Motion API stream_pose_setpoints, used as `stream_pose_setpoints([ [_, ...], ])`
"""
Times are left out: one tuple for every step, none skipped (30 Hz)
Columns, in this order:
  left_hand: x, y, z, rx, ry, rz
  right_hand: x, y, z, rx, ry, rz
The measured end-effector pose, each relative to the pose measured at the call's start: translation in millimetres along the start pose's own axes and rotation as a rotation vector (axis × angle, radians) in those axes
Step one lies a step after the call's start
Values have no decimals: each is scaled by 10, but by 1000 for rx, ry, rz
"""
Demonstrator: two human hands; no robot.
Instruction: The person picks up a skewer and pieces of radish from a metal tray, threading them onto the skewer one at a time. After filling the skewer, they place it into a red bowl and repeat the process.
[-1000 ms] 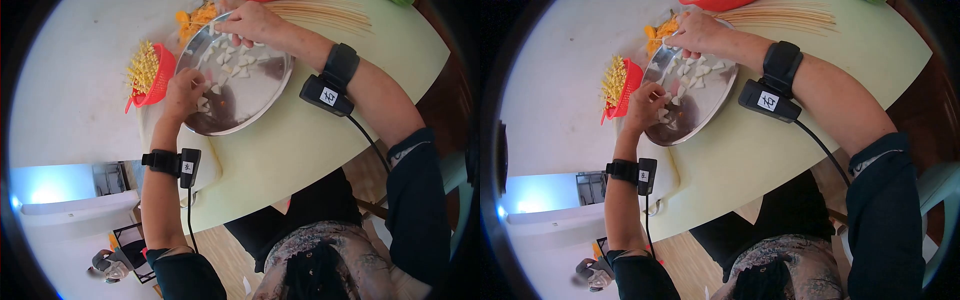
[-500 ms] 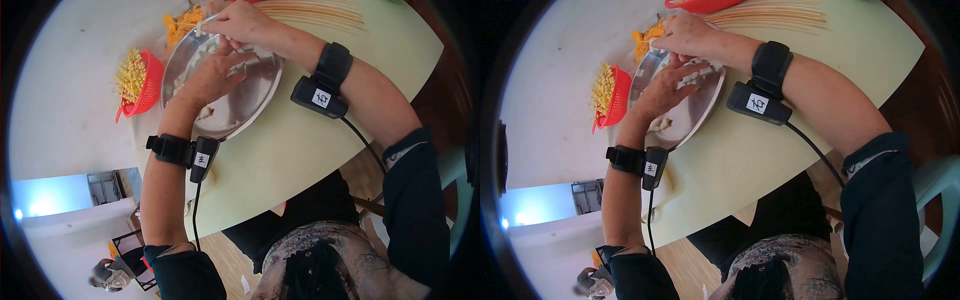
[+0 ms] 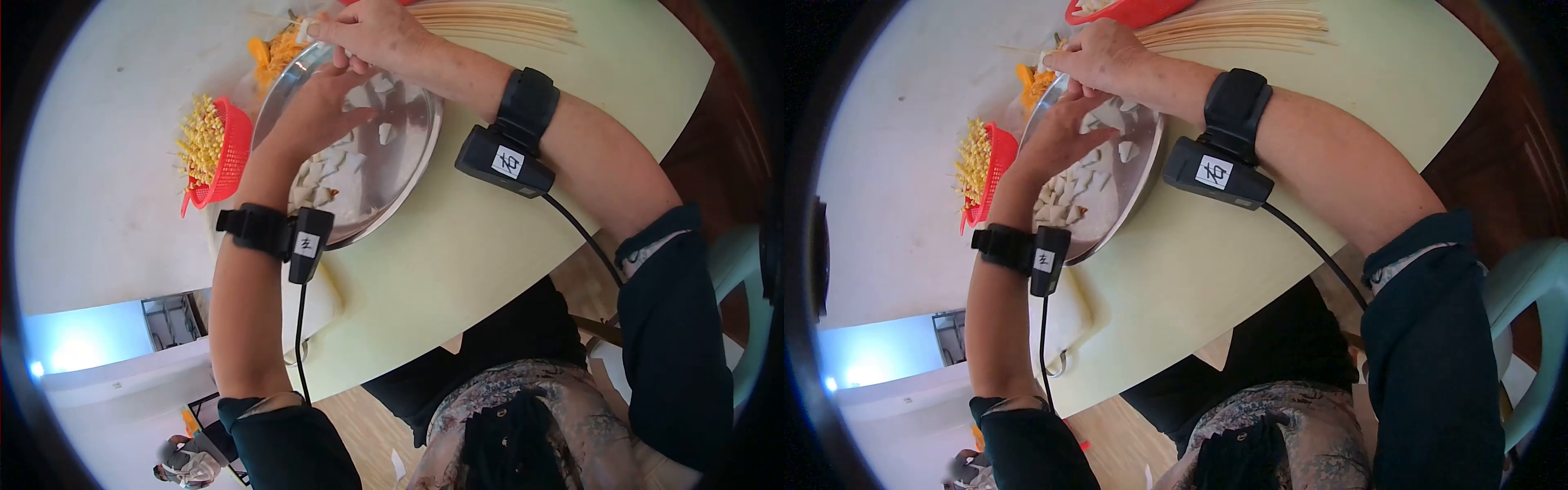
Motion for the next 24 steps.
stream_pose_setpoints([
  [45, 13, 68, 40, -49, 18, 18, 5, -12, -23, 21, -3],
  [72, 16, 86, 35, -48, 23, 34, 15, -19, -29, 24, 0],
  [98, 3, 97, 53, -40, -14, 42, 4, -21, -80, 11, -25],
  [115, -14, 104, 72, -34, -52, 44, -1, -18, -129, -3, -49],
  [114, -47, 101, 69, -35, -50, 32, 9, -16, -131, -2, -46],
  [83, -156, 72, 77, -20, -92, 3, -4, -8, -73, 8, -38],
  [34, -268, 33, 86, -4, -136, -7, -6, 0, -14, 17, -32],
  [-29, -354, -1, 87, -3, -137, 2, -12, 7, -13, 15, -33],
  [-100, -423, -21, 116, -39, -103, 13, -16, 10, -41, 27, -64],
  [-157, -445, -56, 146, -78, -67, 16, -29, 8, -68, 42, -94],
  [-237, -470, -106, 149, -83, -63, 16, -27, 14, -65, 48, -93],
  [-338, -503, -143, 85, -130, -170, 10, -33, 28, -57, 43, -88],
  [-402, -567, -174, 20, -177, -275, 8, -27, 30, -50, 38, -83],
  [-426, -658, -200, 22, -184, -272, 11, -18, 15, -48, 44, -80],
  [-423, -684, -249, 4, -109, -216, 21, -23, 17, -74, 24, -101],
  [-417, -716, -289, -14, -32, -163, 30, -33, 35, -102, 2, -124],
  [-404, -778, -271, -13, -29, -166, 30, -35, 54, -101, -1, -127],
  [-326, -674, -285, 1, 31, -110, 27, -25, 51, -79, 19, -95],
  [-262, -608, -289, 13, 91, -52, 30, -7, 44, -59, 39, -64],
  [-220, -636, -232, 11, 97, -53, 35, -4, 46, -63, 35, -66],
  [-177, -623, -154, 76, 95, 2, 35, -10, 41, -95, 43, -93],
  [-158, -610, -97, 140, 91, 57, 38, -16, 38, -127, 50, -118],
  [-164, -634, -84, 137, 93, 56, 48, -7, 42, -129, 48, -117],
  [-167, -629, -86, 102, 38, -39, 51, -13, 50, -139, 45, -132],
])
Point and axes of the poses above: each hand's wrist, its own x-axis towards the middle knuckle, its own z-axis out of the palm, y = z × x, the point moved 5 cm from there along x, towards the middle knuckle, and after that the axes turned 6 degrees about -x, right-handed, at the moved point
